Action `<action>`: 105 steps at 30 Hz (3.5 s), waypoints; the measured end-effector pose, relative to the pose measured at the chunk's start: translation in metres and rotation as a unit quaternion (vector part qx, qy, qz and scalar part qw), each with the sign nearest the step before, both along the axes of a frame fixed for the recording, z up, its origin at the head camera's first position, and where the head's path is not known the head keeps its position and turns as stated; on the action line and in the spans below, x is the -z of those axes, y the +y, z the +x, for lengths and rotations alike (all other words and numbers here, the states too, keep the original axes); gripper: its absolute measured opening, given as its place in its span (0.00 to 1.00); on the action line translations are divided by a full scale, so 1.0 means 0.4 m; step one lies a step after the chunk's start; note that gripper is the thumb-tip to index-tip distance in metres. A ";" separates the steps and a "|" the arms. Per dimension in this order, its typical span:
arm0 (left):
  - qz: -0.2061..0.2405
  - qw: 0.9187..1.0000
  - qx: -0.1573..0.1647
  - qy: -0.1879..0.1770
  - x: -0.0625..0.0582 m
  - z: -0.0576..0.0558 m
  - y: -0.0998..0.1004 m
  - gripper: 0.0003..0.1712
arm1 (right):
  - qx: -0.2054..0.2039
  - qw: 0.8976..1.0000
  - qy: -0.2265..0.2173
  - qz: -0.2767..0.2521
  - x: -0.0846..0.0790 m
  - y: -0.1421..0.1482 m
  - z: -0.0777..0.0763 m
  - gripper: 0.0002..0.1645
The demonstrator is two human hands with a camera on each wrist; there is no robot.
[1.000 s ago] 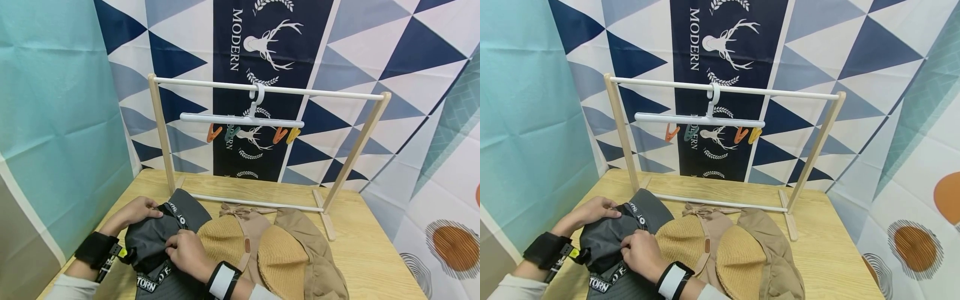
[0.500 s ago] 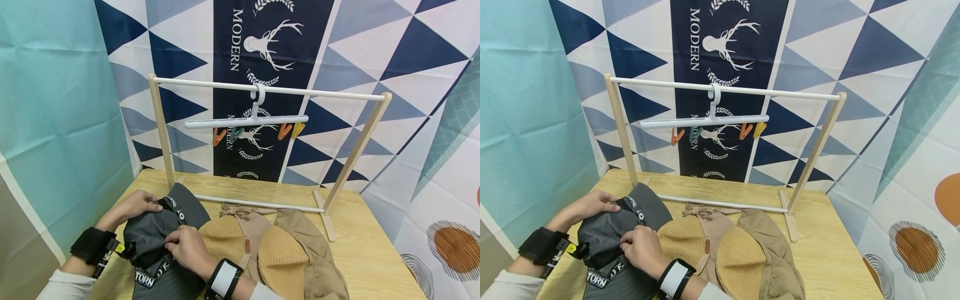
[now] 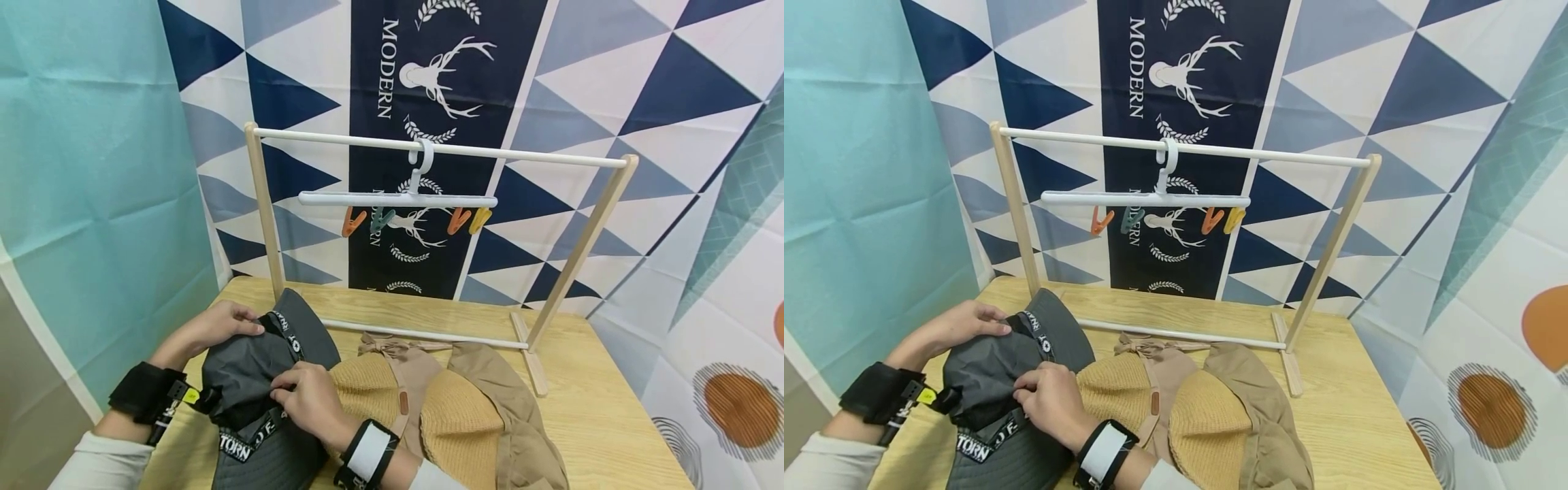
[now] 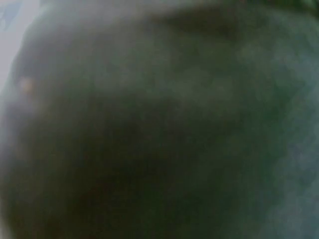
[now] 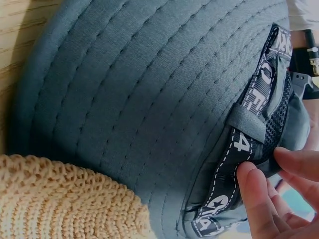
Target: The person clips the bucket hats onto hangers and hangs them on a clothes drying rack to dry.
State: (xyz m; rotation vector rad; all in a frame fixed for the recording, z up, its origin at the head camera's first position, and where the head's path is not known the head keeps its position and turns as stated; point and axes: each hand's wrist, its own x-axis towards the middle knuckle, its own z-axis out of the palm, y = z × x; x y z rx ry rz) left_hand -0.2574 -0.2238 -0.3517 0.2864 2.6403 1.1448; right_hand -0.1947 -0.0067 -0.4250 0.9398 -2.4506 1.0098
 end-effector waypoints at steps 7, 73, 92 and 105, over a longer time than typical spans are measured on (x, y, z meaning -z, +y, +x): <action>0.039 0.999 0.003 -0.014 -0.019 -0.005 -0.001 0.23 | -0.001 1.000 -0.008 -0.021 -0.007 0.001 -0.004 0.03; 0.176 0.978 -0.104 0.047 -0.191 -0.033 0.132 0.29 | -0.030 0.990 -0.049 -0.131 -0.153 0.094 -0.099 0.03; 0.214 0.973 -0.089 0.010 -0.183 -0.046 0.184 0.33 | -0.009 0.989 -0.064 -0.137 -0.174 0.149 -0.105 0.02; 0.333 0.940 -0.054 -0.060 -0.169 -0.045 0.202 0.12 | 0.034 0.981 -0.090 -0.166 -0.175 0.177 -0.103 0.04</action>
